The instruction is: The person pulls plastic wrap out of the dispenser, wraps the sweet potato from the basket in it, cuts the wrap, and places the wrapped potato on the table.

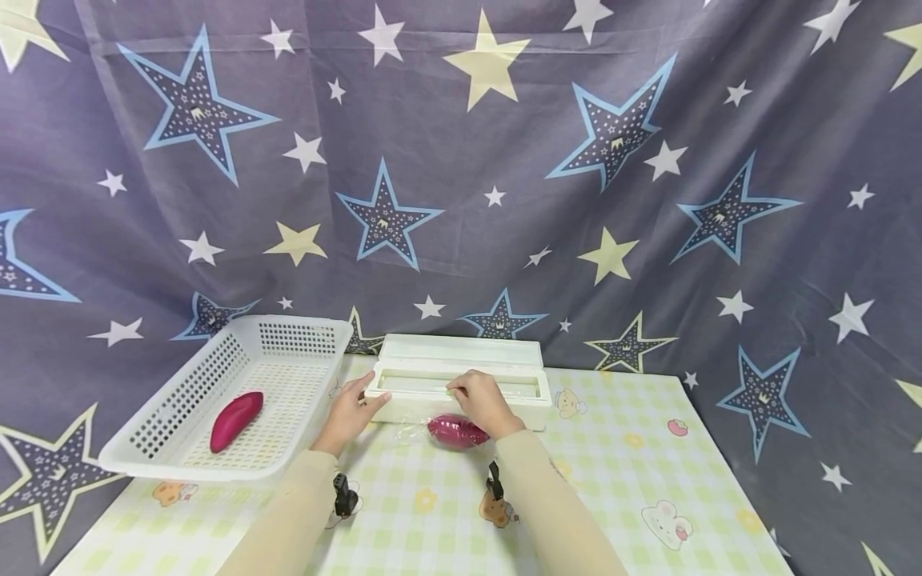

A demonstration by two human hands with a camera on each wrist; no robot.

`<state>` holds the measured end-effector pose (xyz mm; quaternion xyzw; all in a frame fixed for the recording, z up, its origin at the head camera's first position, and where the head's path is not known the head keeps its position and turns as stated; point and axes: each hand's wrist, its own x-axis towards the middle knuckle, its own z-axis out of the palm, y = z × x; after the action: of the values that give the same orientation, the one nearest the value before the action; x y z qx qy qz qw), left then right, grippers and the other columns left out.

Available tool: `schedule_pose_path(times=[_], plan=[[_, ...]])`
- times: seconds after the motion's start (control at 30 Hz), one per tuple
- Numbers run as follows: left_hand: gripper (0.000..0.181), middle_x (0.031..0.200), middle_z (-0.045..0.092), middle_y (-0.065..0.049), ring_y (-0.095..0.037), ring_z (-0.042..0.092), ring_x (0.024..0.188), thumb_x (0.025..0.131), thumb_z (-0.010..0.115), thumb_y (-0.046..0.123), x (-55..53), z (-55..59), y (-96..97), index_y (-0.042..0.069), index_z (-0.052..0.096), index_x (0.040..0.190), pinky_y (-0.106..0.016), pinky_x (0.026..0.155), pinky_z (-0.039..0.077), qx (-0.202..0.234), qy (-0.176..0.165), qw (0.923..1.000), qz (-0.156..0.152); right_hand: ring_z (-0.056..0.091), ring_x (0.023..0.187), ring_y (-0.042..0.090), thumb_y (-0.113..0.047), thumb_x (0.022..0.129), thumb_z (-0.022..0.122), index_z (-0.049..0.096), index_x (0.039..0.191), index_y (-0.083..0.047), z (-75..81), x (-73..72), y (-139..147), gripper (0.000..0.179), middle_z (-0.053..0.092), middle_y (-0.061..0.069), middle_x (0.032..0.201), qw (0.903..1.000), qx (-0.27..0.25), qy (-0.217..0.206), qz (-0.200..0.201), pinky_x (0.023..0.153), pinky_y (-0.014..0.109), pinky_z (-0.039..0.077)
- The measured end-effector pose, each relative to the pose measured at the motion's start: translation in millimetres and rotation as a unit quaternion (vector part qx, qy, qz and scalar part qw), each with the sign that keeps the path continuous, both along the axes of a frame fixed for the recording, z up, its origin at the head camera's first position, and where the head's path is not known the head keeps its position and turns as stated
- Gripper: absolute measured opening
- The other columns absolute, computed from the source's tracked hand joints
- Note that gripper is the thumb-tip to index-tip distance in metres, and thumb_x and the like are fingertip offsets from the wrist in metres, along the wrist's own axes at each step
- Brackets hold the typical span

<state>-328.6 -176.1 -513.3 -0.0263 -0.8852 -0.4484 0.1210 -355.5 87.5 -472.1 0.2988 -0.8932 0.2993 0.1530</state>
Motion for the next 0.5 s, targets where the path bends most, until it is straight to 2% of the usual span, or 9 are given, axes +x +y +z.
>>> schedule_pose_path(times=[0.5], plan=[[0.069, 0.141, 0.045, -0.028, -0.031, 0.056, 0.101, 0.096, 0.070, 0.028, 0.2, 1.2, 1.4, -0.004, 0.040, 0.150, -0.049, 0.090, 0.050, 0.011, 0.005, 0.9999, -0.001, 0.069, 0.088, 0.021, -0.005, 0.092, 0.072, 0.079, 0.098, -0.004, -3.9, -3.1, -21.6, 0.009, 0.072, 0.007, 0.092, 0.9999, 0.002, 0.009, 0.009, 0.082, 0.034, 0.057]])
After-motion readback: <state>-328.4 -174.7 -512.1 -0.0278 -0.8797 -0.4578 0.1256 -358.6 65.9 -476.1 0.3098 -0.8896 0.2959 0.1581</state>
